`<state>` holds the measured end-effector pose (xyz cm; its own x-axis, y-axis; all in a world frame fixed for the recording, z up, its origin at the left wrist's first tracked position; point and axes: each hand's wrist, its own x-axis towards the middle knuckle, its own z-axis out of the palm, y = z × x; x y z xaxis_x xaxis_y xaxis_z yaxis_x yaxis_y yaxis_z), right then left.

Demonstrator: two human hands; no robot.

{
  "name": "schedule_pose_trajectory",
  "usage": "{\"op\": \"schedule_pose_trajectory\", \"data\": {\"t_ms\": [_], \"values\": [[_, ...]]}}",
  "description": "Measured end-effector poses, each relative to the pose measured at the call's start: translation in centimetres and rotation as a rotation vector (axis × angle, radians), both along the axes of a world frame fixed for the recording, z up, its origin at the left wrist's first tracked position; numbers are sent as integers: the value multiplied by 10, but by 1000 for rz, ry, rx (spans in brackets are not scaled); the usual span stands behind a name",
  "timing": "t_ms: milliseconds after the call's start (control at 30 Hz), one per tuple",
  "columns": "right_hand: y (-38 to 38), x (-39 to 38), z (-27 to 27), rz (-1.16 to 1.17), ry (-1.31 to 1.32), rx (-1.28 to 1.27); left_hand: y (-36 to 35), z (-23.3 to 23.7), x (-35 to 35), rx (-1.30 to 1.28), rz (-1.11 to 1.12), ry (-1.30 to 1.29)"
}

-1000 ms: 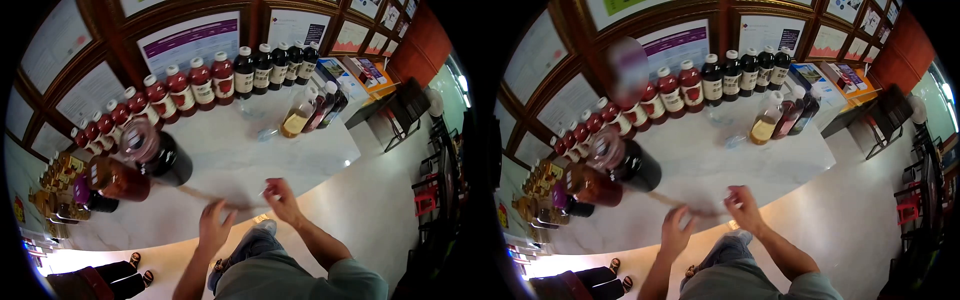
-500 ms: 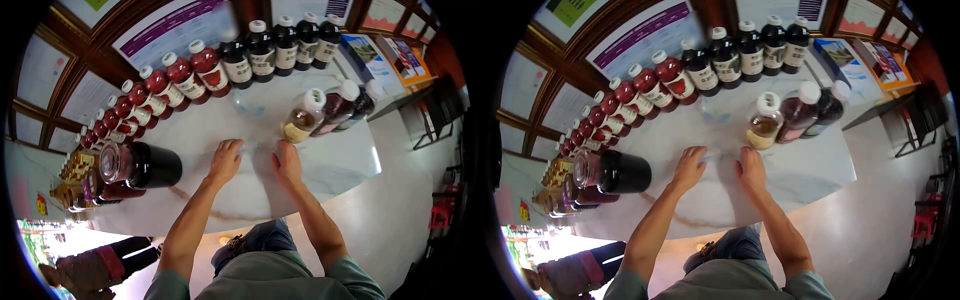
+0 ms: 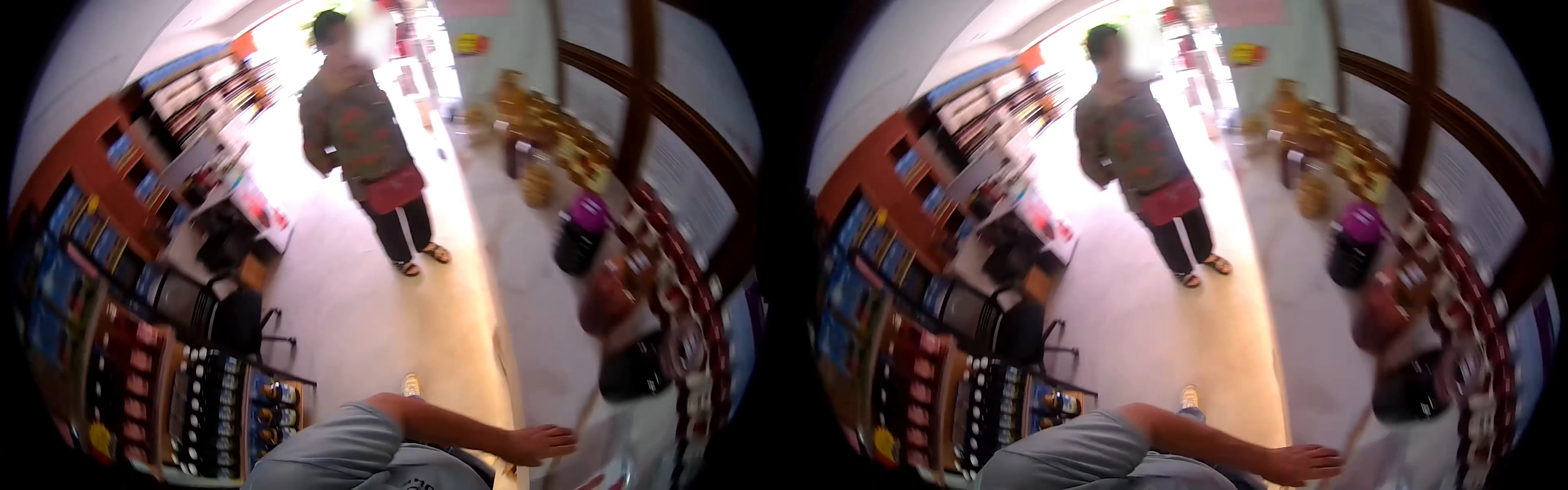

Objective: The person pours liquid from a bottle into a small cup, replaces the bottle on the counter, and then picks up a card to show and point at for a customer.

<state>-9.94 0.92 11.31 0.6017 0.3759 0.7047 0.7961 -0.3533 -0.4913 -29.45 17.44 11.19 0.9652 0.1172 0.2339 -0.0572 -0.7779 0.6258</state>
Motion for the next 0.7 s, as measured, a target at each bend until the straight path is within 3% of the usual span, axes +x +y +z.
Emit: {"op": "schedule_pose_trajectory", "data": {"t_ms": [33, 67, 100, 200, 233, 333, 433, 467, 533, 600, 633, 700], "values": [[16, -26, -18, 85, 206, -167, 12, -20, -48, -59, 107, 33], [49, -72, -11, 251, 16, -253, 26, -11, -108, -64, 202, 95], [77, -109, -1, 518, 27, -419, 36, -15, -158, -131, 349, 145], [178, -237, -32, 1041, 14, -378, 56, -41, -314, -297, 789, 162], [208, -293, -10, 1115, 131, -383, 58, -44, -359, -363, 943, 118], [302, -399, -37, 1326, 17, -428, 69, -57, -479, -484, 1279, 70], [370, -456, -105, 1327, 116, -658, 88, -54, -565, -590, 1487, -56], [385, -477, -105, 1217, 277, -898, 93, -52, -593, -625, 1532, -105], [420, -484, -182, 1124, 314, -1080, 114, -42, -649, -595, 1580, -119], [450, -527, -164, 1044, 162, -1445, 146, -32, -706, -626, 1608, -78], [464, -489, -263, 1247, -162, -1490, 163, -51, -731, -592, 1617, -88], [492, -532, -249, 1097, -7, -1711, 208, -44, -794, -576, 1641, -162]]}}
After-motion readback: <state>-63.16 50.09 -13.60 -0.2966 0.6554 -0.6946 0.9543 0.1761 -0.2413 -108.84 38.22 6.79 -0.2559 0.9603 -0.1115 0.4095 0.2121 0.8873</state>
